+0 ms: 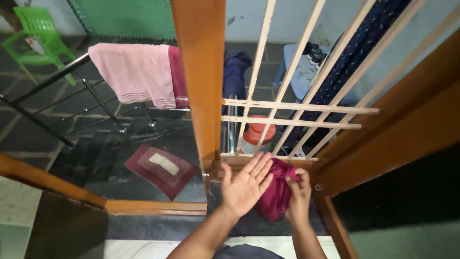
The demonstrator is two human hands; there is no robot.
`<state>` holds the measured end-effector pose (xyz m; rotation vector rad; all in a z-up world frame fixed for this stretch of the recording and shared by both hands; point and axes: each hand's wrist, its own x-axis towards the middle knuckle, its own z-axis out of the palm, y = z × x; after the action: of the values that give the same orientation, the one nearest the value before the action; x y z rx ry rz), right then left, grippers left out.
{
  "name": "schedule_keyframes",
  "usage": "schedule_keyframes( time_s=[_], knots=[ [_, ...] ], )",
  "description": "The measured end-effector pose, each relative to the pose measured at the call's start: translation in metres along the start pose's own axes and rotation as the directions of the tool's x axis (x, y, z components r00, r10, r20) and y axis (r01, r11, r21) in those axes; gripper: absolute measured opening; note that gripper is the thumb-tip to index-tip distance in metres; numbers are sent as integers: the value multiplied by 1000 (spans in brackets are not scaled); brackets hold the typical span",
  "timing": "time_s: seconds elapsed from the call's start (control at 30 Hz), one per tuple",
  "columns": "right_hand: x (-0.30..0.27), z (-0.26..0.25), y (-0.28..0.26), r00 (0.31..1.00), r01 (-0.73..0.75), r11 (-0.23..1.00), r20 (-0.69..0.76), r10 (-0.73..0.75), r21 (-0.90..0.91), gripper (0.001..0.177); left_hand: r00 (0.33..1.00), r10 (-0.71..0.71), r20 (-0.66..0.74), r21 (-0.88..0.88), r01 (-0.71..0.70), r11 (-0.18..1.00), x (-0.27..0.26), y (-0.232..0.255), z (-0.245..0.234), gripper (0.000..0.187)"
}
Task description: The person wipes the metal bars and wooden frame of a security door using a pink cloth. They systematically clean the lower and upper sections of the door, moving the cloth along the bars and frame.
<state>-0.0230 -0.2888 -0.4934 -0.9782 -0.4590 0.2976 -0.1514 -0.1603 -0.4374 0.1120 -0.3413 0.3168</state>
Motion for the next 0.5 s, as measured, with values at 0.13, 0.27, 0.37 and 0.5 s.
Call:
schedule_keyframes(
  time_s=[0.13, 0.27, 0.37, 0.5],
  knots=[
    [1, 23, -12, 998, -43, 997, -34, 46, 69, 26, 999, 42, 21, 128, -44, 991, -7, 10, -8, 106],
    [6, 34, -26, 998, -42, 996, -37, 45, 76, 28, 973, 174, -152, 574, -57, 817, -4, 19, -15, 93],
    [8, 47, -33, 999, 9, 1000, 42, -10, 17, 32, 964, 222, -147, 954, 78, 291, -4, 19, -7, 82],
    [18, 79, -47, 966, 213, 977, 157, -205, -33, 38, 945, 324, 36, 989, -80, 125, -2, 16, 15, 78]
  ],
)
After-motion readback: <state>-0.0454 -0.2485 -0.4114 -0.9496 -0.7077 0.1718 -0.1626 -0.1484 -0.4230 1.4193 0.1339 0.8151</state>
